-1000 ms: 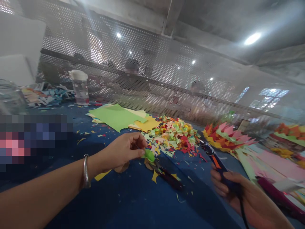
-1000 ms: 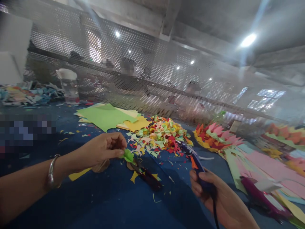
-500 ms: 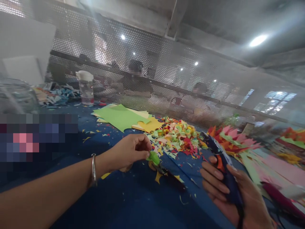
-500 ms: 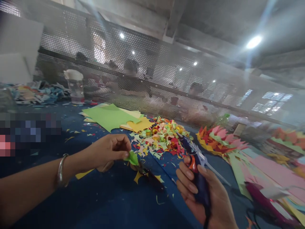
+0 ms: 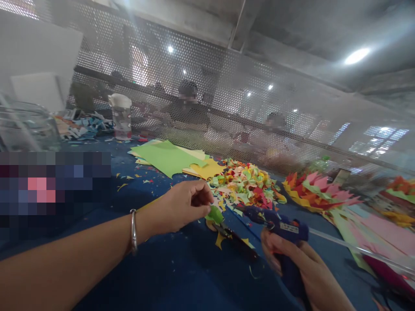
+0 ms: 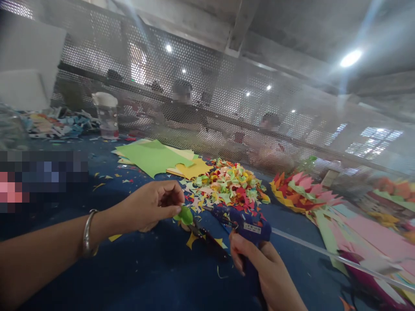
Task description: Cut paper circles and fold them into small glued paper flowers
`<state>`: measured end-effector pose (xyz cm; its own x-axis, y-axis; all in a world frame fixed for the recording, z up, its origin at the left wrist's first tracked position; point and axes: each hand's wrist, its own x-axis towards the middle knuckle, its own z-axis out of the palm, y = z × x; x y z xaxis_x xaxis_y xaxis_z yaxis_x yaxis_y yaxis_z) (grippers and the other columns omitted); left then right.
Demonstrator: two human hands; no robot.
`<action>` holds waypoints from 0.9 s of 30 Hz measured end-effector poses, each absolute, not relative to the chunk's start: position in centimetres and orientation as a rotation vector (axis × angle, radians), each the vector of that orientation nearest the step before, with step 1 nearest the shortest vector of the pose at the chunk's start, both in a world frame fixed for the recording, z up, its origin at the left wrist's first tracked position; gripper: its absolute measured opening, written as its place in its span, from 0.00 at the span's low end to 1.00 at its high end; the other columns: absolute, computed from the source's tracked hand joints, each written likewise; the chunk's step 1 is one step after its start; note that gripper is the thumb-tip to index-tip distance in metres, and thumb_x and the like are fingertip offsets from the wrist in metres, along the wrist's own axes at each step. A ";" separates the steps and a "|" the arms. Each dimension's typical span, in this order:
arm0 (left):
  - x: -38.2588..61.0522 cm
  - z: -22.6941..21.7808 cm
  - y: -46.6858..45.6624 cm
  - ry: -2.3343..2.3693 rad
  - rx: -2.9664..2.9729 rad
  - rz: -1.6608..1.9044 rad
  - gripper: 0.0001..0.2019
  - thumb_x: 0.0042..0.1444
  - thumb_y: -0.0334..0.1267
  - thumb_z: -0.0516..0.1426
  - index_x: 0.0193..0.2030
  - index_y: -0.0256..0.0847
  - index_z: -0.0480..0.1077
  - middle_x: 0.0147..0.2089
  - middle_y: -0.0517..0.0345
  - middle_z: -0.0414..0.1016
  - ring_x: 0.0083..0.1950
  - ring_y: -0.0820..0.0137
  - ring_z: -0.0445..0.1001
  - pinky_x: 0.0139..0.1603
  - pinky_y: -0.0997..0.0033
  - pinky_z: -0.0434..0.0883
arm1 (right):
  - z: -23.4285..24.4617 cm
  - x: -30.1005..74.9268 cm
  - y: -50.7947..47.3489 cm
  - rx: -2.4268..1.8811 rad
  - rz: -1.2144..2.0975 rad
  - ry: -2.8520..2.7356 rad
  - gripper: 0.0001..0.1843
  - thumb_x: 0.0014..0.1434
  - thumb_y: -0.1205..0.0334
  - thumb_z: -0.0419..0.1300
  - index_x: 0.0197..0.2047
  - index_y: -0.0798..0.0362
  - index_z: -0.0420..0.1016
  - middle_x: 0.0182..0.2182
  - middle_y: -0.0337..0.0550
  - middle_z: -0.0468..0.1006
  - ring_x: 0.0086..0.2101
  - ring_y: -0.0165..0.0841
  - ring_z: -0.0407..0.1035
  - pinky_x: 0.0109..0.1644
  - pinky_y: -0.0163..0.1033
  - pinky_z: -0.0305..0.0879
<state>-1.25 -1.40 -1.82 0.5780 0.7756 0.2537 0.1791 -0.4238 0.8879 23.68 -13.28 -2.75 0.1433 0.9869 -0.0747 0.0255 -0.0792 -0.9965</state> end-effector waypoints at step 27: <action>-0.8 -1.0 -2.5 0.812 1.998 0.724 0.07 0.48 0.33 0.57 0.35 0.39 0.68 0.30 0.60 0.71 0.29 0.73 0.67 0.30 0.73 0.65 | -3.7 22.6 -14.2 -1.619 0.325 -1.699 0.17 0.54 0.46 0.62 0.39 0.46 0.85 0.41 0.44 0.85 0.42 0.48 0.77 0.52 0.49 0.71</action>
